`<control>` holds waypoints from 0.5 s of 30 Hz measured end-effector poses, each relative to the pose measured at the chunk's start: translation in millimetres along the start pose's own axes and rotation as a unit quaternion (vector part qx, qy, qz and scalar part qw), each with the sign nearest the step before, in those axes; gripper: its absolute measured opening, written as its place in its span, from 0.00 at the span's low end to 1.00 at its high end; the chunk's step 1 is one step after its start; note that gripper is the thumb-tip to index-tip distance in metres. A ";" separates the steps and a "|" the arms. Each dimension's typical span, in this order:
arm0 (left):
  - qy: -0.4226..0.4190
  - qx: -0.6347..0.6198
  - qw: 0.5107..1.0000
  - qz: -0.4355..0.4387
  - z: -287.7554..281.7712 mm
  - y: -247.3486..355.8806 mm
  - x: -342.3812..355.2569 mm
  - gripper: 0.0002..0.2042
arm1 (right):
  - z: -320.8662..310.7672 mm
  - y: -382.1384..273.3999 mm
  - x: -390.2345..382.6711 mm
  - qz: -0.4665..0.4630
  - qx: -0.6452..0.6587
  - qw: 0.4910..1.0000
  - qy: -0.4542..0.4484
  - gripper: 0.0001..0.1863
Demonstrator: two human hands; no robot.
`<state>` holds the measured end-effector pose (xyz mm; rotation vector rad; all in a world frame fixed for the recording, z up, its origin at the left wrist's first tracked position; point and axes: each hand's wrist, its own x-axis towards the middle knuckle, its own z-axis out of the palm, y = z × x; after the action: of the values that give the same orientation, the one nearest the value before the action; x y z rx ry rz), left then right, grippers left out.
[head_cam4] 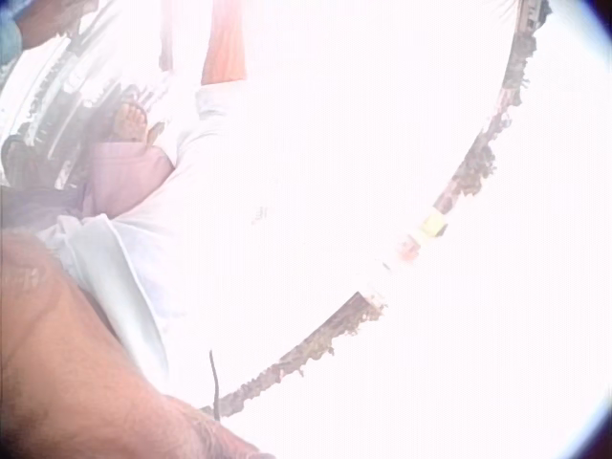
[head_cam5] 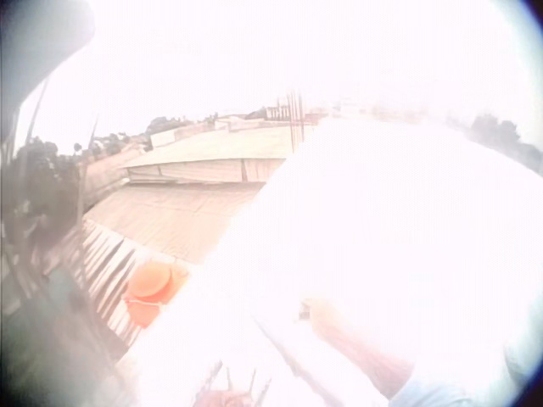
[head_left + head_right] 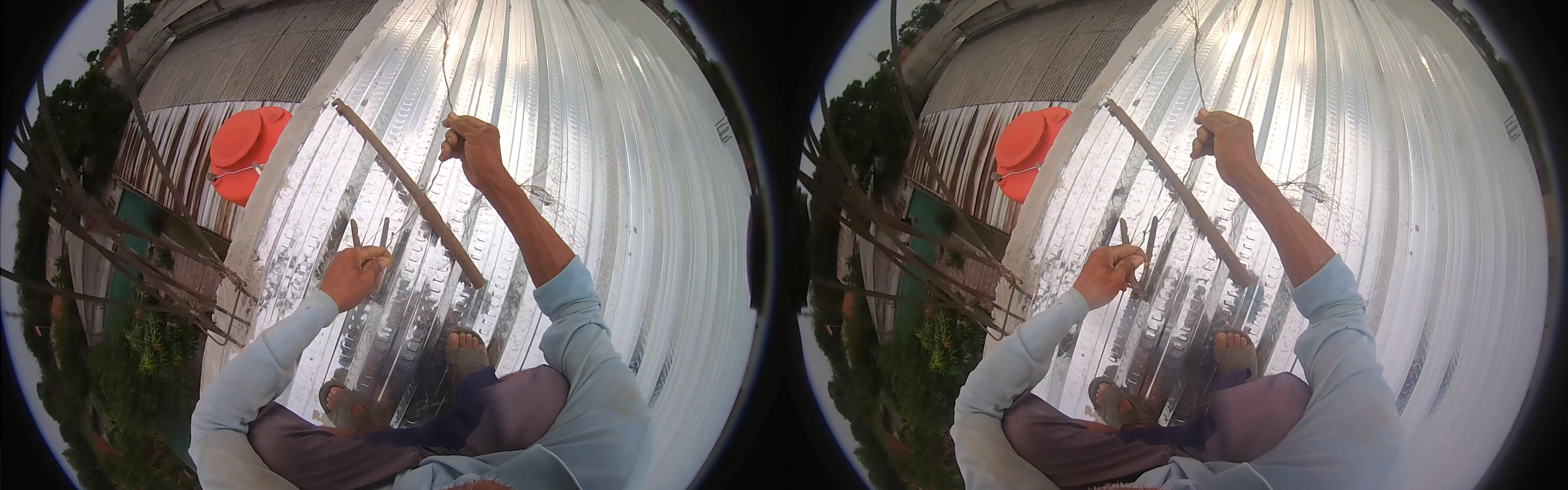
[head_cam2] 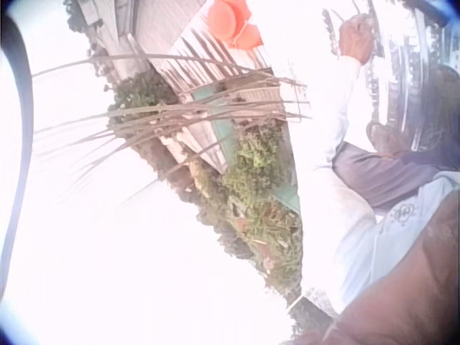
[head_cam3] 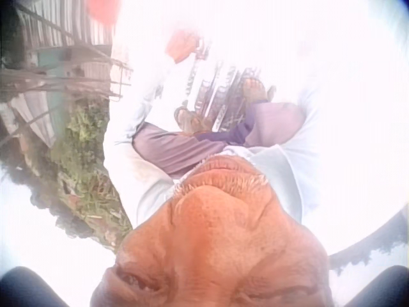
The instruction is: The person works on a corrugated metal roof, using pliers to manipulate and secure metal rods and wires. The person repeatedly adjusts the position of the rods and ties them together, occasionally repositioning on the roof to reach different sections.
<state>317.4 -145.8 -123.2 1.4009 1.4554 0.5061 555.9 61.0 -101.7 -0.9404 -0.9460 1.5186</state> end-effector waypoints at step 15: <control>0.114 -0.094 0.989 -0.005 -60.4 -46.0 -43.3 0.30 | 67.9 74.6 -112.3 0.031 -0.248 0.949 -0.191 0.19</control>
<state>235.4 -176.1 -121.8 1.2161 1.5506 0.7981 480.1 -64.9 -136.1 -1.0469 -1.6467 1.5781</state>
